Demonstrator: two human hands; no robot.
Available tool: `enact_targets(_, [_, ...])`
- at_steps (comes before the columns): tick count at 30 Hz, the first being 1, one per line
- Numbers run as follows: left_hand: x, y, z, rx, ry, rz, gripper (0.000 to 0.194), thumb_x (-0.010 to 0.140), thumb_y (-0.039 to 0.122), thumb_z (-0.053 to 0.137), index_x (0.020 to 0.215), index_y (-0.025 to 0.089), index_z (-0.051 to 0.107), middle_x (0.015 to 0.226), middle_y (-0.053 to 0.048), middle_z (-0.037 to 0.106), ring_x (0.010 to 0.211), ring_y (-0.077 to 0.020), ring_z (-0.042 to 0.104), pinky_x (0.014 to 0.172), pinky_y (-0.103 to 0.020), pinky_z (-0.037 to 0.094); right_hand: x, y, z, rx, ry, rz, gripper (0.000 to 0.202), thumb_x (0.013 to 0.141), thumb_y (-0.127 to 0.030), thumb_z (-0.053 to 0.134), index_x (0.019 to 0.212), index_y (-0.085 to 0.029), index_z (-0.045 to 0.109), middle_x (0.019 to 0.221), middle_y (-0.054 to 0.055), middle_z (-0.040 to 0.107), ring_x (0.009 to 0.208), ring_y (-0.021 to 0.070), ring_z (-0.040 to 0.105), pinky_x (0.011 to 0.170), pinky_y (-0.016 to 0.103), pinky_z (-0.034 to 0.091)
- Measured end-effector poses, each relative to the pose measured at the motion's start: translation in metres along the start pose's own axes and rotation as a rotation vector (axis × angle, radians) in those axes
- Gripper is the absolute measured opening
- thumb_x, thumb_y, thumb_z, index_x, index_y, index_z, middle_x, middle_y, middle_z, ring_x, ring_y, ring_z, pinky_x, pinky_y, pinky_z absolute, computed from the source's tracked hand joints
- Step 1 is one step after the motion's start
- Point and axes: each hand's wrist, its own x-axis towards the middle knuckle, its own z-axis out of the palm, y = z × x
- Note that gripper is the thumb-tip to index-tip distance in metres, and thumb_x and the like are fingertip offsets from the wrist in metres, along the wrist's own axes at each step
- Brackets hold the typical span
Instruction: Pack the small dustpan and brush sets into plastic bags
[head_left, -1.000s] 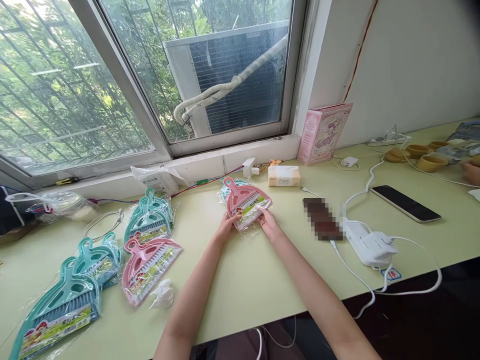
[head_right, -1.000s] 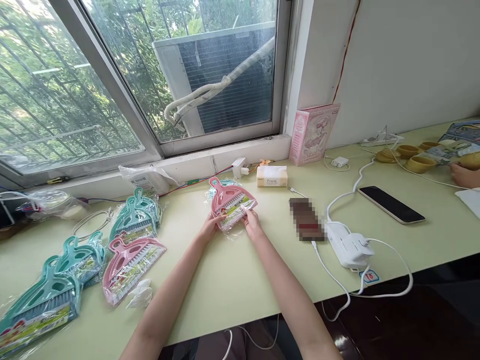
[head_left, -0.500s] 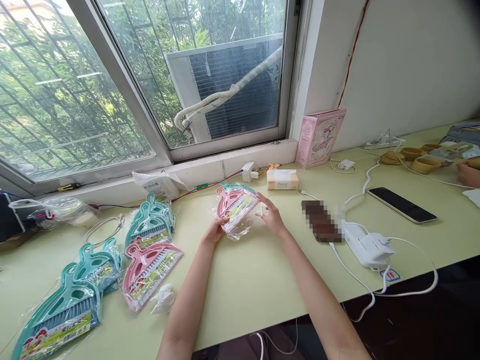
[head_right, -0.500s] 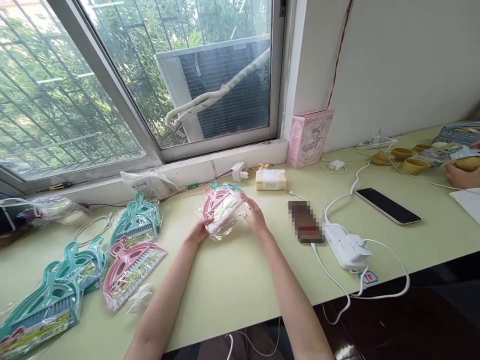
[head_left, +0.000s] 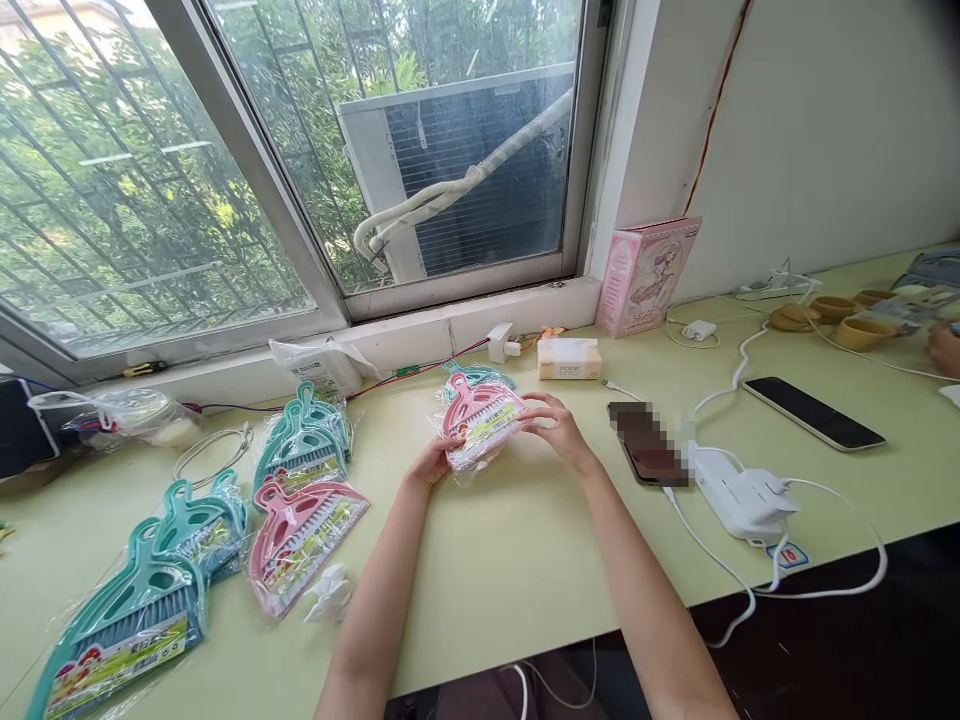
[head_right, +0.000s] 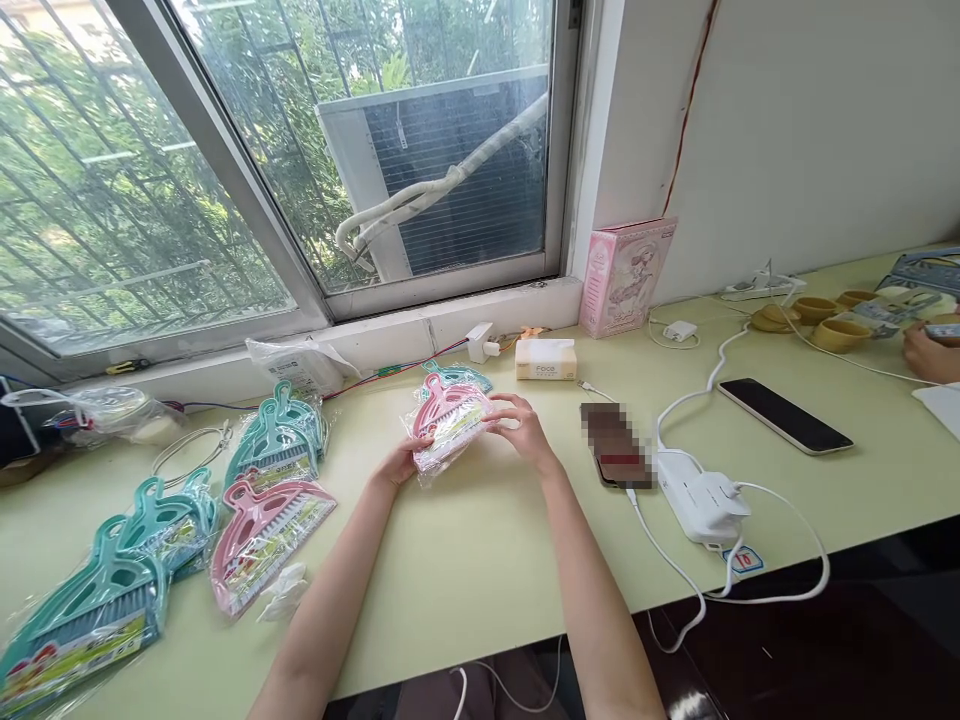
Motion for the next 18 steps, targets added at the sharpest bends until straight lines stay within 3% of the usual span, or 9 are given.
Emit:
enact_targets(5, [0.001, 0.0, 0.001, 0.042, 0.023, -0.001, 0.04, 0.068, 0.011, 0.071, 0.108, 0.009, 0.068, 0.1, -0.014, 0.073, 0.095, -0.0272, 0.07, 0.088, -0.034, 0.054, 0.0, 0.0, 0.0, -0.048, -0.007, -0.011, 0.023, 0.063, -0.027, 0.086, 0.083, -0.033, 0.077, 0.122, 0.0, 0.066, 0.122, 0.0235, 0.052, 0.115, 0.043, 0.03])
enact_targets(12, [0.005, -0.003, -0.004, 0.075, 0.004, -0.001, 0.043, 0.069, 0.013, 0.071, 0.111, 0.009, 0.067, 0.105, -0.015, 0.072, 0.1, -0.0291, 0.068, 0.09, -0.036, 0.054, 0.0, 0.01, -0.002, -0.193, -0.041, -0.042, 0.005, 0.073, -0.037, 0.078, 0.072, -0.033, 0.077, 0.118, 0.001, 0.067, 0.118, 0.0269, 0.05, 0.11, 0.047, 0.033])
enact_targets(18, [0.008, -0.005, -0.007, 0.09, -0.014, 0.016, 0.042, 0.071, 0.014, 0.072, 0.112, 0.012, 0.067, 0.105, -0.013, 0.073, 0.094, -0.0271, 0.07, 0.087, -0.035, 0.055, 0.0, 0.022, -0.002, -0.361, -0.041, -0.111, 0.011, 0.081, -0.04, 0.07, 0.077, -0.033, 0.077, 0.119, 0.002, 0.064, 0.114, 0.0256, 0.052, 0.104, 0.044, 0.038])
